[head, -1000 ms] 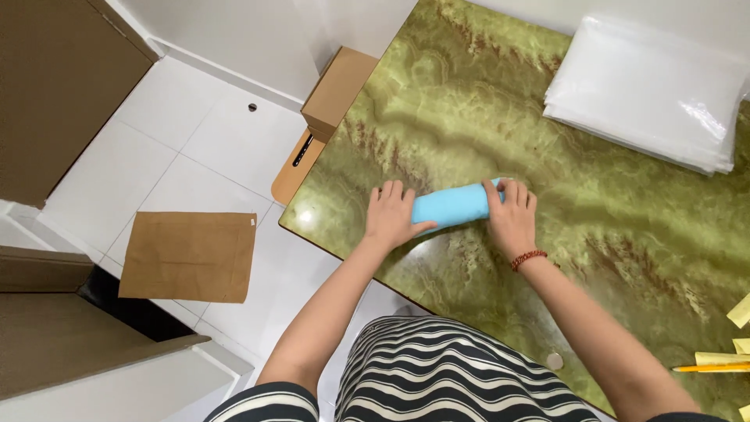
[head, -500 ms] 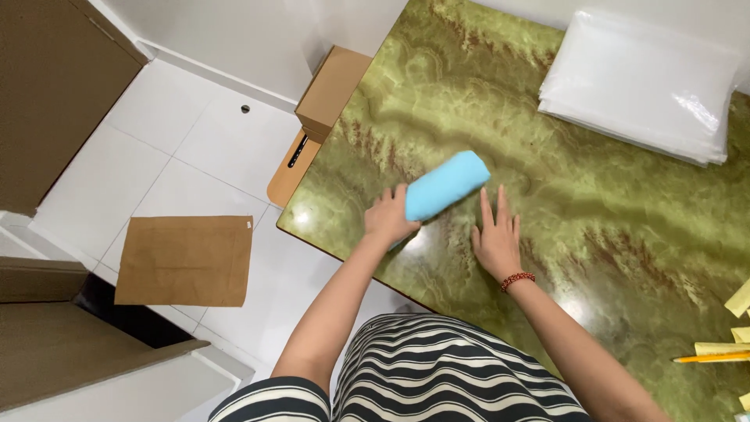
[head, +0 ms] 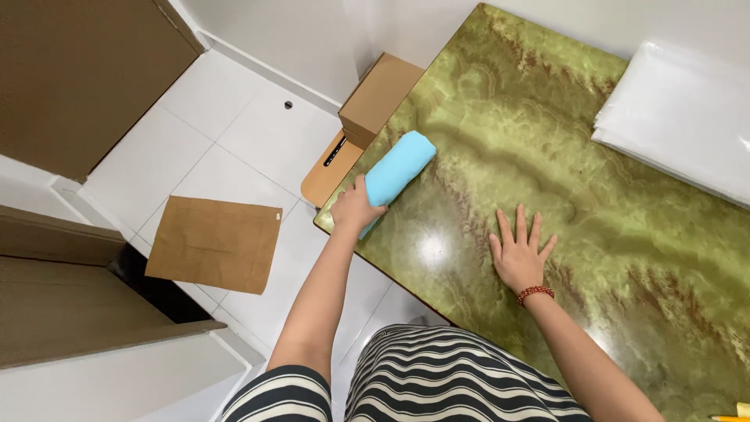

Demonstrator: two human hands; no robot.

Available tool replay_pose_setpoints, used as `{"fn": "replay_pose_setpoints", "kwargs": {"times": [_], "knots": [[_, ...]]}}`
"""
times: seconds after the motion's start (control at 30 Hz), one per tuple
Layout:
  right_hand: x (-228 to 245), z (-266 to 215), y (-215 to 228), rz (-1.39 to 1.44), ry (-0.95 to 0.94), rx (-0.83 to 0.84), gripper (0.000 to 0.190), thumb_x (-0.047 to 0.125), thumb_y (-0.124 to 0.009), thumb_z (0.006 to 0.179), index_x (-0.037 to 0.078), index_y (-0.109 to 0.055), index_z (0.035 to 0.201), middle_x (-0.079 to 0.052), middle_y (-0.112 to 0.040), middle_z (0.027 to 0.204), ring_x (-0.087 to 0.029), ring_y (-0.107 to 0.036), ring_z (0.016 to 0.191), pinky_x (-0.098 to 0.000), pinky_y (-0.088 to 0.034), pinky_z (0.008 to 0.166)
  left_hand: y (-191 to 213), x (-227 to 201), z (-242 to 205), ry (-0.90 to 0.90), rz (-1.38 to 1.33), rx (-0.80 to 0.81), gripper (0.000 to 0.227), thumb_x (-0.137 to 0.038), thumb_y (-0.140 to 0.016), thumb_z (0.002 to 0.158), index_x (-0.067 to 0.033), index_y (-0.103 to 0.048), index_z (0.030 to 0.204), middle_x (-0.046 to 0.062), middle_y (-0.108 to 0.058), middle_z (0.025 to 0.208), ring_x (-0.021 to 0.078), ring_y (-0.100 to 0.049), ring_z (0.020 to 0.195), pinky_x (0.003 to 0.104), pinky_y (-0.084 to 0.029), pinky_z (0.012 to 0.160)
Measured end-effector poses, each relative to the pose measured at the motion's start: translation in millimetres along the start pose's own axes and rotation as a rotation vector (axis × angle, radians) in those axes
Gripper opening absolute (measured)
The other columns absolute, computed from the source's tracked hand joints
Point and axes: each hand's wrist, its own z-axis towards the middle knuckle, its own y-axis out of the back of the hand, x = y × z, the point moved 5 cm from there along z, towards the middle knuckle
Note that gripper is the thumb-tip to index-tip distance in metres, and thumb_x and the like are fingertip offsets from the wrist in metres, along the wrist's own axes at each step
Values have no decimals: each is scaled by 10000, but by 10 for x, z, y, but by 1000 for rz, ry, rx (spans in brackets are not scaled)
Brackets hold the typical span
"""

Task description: Selecting shirts from a clothing rack and folding them neatly on a table

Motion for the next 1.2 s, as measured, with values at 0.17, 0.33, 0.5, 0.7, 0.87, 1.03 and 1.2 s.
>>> {"fn": "replay_pose_setpoints", "kwargs": {"times": [0.17,0.33,0.5,0.7,0.87,1.03,1.2], "knots": [[29,-24,66,2,12,2,574,613,-172,1136,484,-135,1694,30,24,1821,-353,88,1651,-733,64,1242,-161,68,153,47,-7,-36,933,-579,-774,814,-172,-353,1541,152,-612,1420,420,-605,1320,616,-518,1079],[19,-31,56,-11,21,-24,573,613,-183,1135,482,-148,1692,35,10,1824,-351,71,1654,-729,62,1246,-159,73,153,80,-16,-63,936,-570,-773,807,-149,-353,1531,161,-613,1405,427,-613,1299,620,-522,1057],[-30,-3,-2,-28,14,-27,582,638,-197,1123,493,-158,1686,49,-3,1823,-325,62,1661,-707,55,1258,-247,199,268,48,24,-80,1013,-573,-818,794,-156,-304,1561,174,-606,1396,442,-607,1298,626,-525,1046],[-85,-28,11,28,52,-87,577,646,-224,1134,466,-226,1682,46,-76,1819,-302,-19,1664,-664,16,1283,123,-32,-180,-40,8,-152,1046,-463,-817,903,-145,-200,1686,230,-498,1493,453,-534,1386,642,-534,1048],[-177,-179,55,71,93,-164,572,560,-354,1146,299,-369,1655,-33,-214,1799,-290,-171,1651,-562,-117,1315,-21,-252,-311,-285,144,-333,992,-358,-835,902,-180,-259,1690,187,-302,1644,407,-233,1573,643,-251,1257],[-148,-404,142,153,101,-199,550,488,-424,1153,219,-438,1632,-43,-277,1783,-265,-240,1637,-507,-141,1331,-197,-594,-710,-463,158,-478,844,-244,-834,872,-145,-417,1600,197,-318,1648,426,-221,1600,595,-304,1274],[-210,-627,58,148,69,-248,522,411,-481,1145,163,-486,1604,-63,-340,1757,-266,-293,1626,-510,-192,1325,-637,-707,-892,-591,162,-276,694,-200,-781,881,-121,-512,1515,161,-247,1715,383,-153,1642,554,-282,1303]]}}
